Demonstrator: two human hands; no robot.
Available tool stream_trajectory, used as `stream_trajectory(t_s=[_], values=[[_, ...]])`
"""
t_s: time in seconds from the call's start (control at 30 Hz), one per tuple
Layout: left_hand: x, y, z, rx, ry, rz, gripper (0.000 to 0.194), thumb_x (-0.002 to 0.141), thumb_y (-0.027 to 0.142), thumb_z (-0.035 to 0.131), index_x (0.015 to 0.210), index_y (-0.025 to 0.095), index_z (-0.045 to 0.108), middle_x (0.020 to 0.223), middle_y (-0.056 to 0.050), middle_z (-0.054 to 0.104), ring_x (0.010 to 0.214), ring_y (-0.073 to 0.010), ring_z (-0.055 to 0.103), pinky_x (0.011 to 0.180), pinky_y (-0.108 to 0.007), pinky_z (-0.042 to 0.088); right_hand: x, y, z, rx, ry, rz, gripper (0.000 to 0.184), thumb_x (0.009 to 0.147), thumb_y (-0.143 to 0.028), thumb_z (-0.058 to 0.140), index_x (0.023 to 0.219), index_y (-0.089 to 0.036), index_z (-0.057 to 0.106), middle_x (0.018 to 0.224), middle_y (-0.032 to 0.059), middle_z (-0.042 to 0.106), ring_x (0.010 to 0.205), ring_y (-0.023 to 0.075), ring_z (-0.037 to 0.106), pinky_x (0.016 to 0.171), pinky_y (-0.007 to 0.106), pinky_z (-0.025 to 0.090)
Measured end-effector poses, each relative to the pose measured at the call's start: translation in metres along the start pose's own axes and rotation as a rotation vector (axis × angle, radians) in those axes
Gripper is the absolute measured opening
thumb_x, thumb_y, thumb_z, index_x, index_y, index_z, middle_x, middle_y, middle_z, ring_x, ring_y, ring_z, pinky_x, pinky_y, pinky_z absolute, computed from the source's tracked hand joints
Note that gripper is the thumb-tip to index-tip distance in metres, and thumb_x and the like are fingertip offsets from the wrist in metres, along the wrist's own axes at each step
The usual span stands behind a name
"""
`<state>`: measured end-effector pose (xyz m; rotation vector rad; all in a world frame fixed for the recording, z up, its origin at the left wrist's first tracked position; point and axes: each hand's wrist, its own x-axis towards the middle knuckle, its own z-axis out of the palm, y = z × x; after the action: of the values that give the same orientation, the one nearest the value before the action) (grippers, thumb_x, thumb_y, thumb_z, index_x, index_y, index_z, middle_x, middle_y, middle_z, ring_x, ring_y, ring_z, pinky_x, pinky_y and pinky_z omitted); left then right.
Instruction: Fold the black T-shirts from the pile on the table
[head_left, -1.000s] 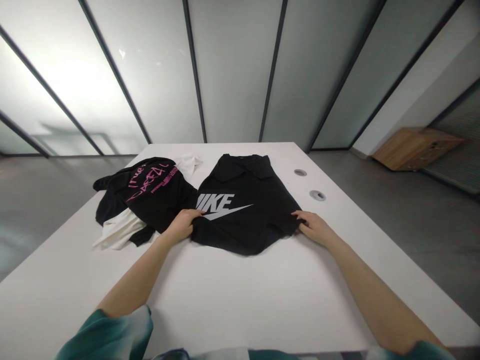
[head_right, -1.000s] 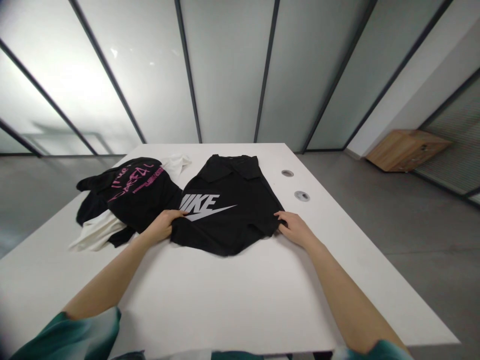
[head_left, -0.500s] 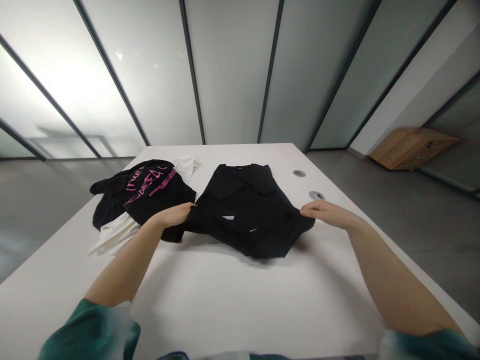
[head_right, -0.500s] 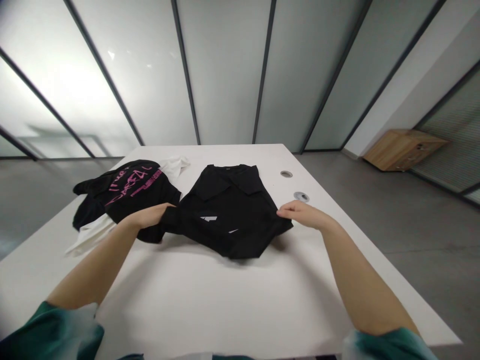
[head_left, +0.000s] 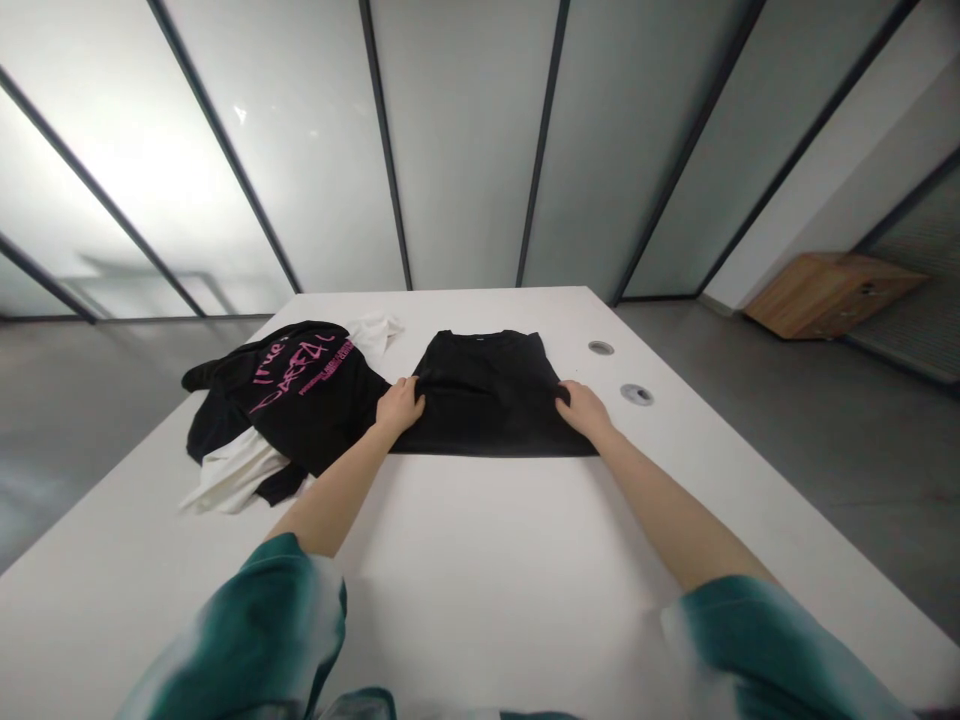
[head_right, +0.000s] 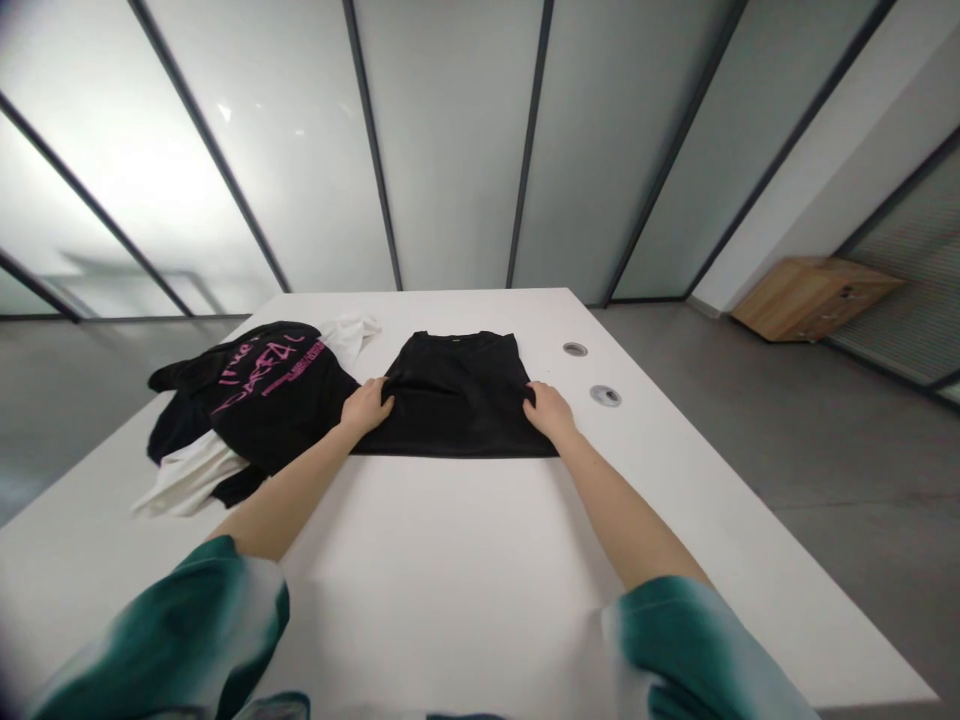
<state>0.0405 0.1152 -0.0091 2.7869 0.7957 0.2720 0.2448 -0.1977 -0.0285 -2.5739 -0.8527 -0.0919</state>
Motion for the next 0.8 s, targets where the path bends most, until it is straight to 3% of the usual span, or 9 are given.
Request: stream_trajectory(t_s=[0.13,0.33,0.47,0.6,0.7,0.8], values=[[-0.013,0.001,-0.001,0.061,-0.005,0.026,0.046,0.094,0.035,0.048,0.135,0.017,0.052,0.131,-0.015,0.061,0.114,-0.0293,0.063,0.09,-0.037,0.052,-0.015,0.01,0.001,-0.093,0.021,-0.124,0.04,0.089,-0.023,0.047,0.126,-0.017,0.06,0.125,0.0152,0.067,0.114,0.0317,0.061,0.102,0.045,0.046],[-0.026,-0.007,-0.01,0.026,-0.11,0.083,0.052,0.087,0.038,0.058,0.134,0.017,0.052,0.128,-0.014,0.065,0.113,-0.0306,0.064,0.092,-0.038,0.051,-0.042,0.02,-0.005,-0.096,0.007,-0.162,0.04,0.087,-0.026,0.048,0.124,-0.019,0.062,0.121,0.0146,0.069,0.112,0.032,0.063,0.098,0.045,0.048],[-0.031,-0.015,-0.017,-0.162,-0.097,0.083,0.034,0.086,0.038,0.056,0.116,0.022,0.062,0.104,-0.009,0.072,0.096,-0.0272,0.068,0.085,-0.036,0.051,-0.052,0.027,-0.017,0.001,-0.025,-0.12,0.031,0.088,-0.03,0.047,0.112,-0.024,0.066,0.106,0.0105,0.073,0.101,0.0301,0.067,0.09,0.042,0.051],[-0.033,-0.023,-0.028,-0.603,0.029,0.096,0.021,0.083,0.04,0.053,0.088,0.021,0.062,0.075,-0.002,0.067,0.074,-0.0206,0.064,0.073,-0.031,0.05,-0.049,0.039,-0.034,0.299,0.047,0.013,0.025,0.086,-0.037,0.047,0.097,-0.025,0.066,0.087,0.0062,0.072,0.089,0.0294,0.067,0.083,0.041,0.052],[-0.024,-0.026,-0.035,-0.948,0.11,0.009,0.02,0.075,0.04,0.056,0.079,0.021,0.057,0.064,0.002,0.058,0.064,-0.0173,0.059,0.064,-0.028,0.049,-0.035,0.044,-0.046,0.679,0.126,0.107,0.032,0.083,-0.038,0.046,0.103,-0.024,0.066,0.084,0.0043,0.071,0.089,0.0295,0.068,0.084,0.042,0.053],[0.006,-0.024,-0.041,-1.005,0.234,-0.133,0.018,0.074,0.037,0.052,0.079,0.02,0.057,0.068,0.001,0.059,0.069,-0.0178,0.06,0.066,-0.029,0.051,0.001,0.042,-0.056,0.932,0.149,0.113,0.042,0.082,-0.037,0.045,0.115,-0.021,0.066,0.085,0.0063,0.072,0.095,0.0316,0.068,0.087,0.045,0.053]])
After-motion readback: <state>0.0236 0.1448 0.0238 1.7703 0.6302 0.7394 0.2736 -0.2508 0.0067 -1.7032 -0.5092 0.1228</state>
